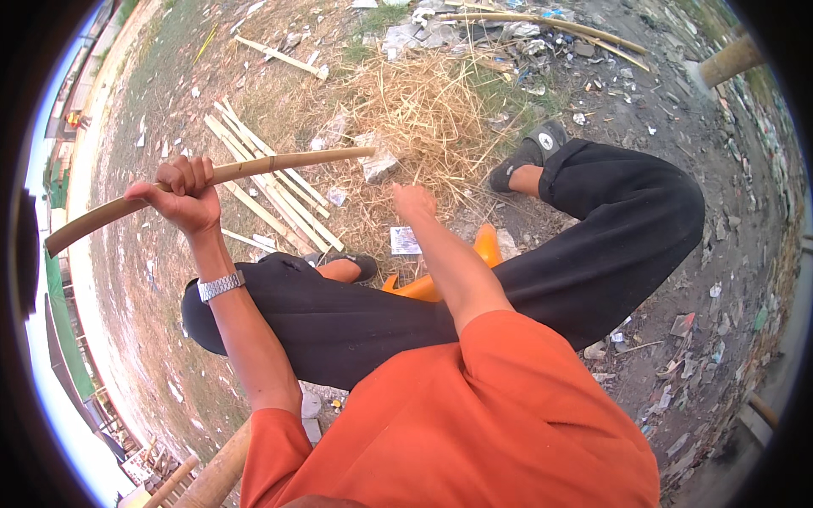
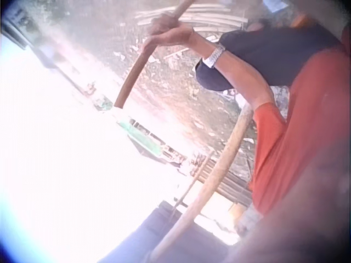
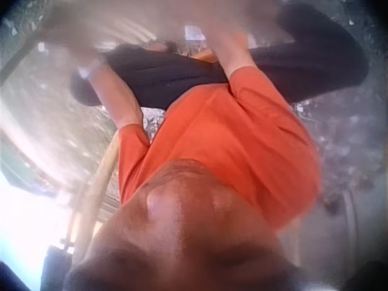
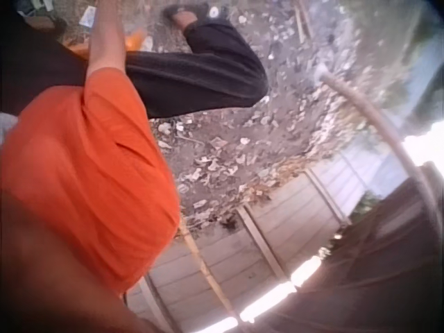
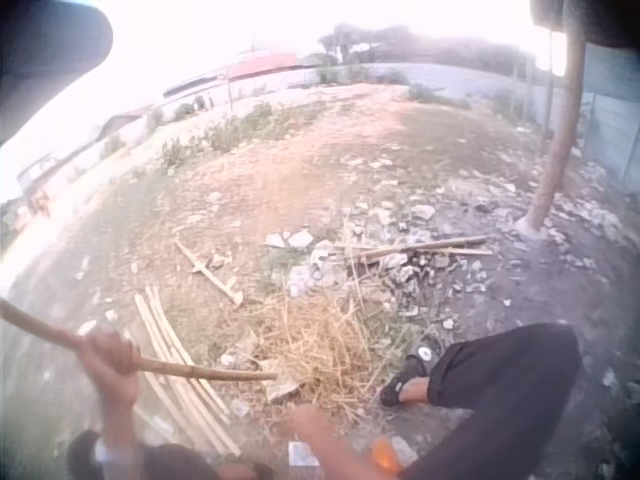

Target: The person sits on a small orange stool and uses a green utility knife to shave the surface of a long bamboo stick. They hold the stick with their left hand and scrape along its length with the knife in their right hand, removing the outer layer.

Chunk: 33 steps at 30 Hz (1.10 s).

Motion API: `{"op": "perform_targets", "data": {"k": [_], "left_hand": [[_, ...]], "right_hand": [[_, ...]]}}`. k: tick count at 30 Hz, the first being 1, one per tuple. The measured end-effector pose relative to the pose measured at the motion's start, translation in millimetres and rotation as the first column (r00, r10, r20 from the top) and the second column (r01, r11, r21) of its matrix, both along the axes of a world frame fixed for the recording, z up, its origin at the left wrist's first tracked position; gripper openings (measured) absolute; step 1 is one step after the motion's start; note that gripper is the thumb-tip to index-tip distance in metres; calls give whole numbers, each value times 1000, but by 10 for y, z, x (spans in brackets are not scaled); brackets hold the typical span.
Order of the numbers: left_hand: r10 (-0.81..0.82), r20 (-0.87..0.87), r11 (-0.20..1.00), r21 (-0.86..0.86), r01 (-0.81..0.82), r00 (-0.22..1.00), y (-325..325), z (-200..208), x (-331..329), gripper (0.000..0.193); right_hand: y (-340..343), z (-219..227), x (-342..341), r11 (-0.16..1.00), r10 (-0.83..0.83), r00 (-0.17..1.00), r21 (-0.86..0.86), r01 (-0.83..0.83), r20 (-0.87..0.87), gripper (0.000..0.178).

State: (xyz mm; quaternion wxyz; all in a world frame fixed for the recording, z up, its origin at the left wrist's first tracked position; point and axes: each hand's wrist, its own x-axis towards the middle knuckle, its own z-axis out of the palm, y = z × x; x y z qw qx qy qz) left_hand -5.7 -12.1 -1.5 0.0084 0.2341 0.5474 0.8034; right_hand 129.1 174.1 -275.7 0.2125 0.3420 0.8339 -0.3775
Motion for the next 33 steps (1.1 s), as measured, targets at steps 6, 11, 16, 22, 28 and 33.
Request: {"op": "perform_targets", "data": {"k": [6, 11, 16, 22, 28, 33], "left_hand": [[-51, -21, 998, -35, 50, 998, 1, 9, -26, 70], [-85, -38, 996, -37, 83, 996, -12, -7, -96, 71], [-167, -31, 986, -6, 167, 986, -45, -6, -108, 71], [-211, -51, 977, -16, 211, 976, 82, 31, -91, 71], [-186, -35, 982, 27, 187, 982, 6, 0, -128, 72], [-203, -32, 979, 10, 203, 979, -21, 6, -175, 72]], "right_hand": [[78, 437, -124, 973, -145, 983, -197, 120, -115, 79], [-193, 787, -340, 984, -90, 965, -171, 49, -245, 78], [-264, 758, -343, 984, -100, 966, -166, 61, -238, 76], [-153, 347, -405, 989, -142, 975, -69, 132, -173, 72], [-174, 426, -360, 979, -109, 985, -186, 83, -135, 71], [-130, 230, -496, 989, -91, 988, -131, 74, -126, 70]]}}
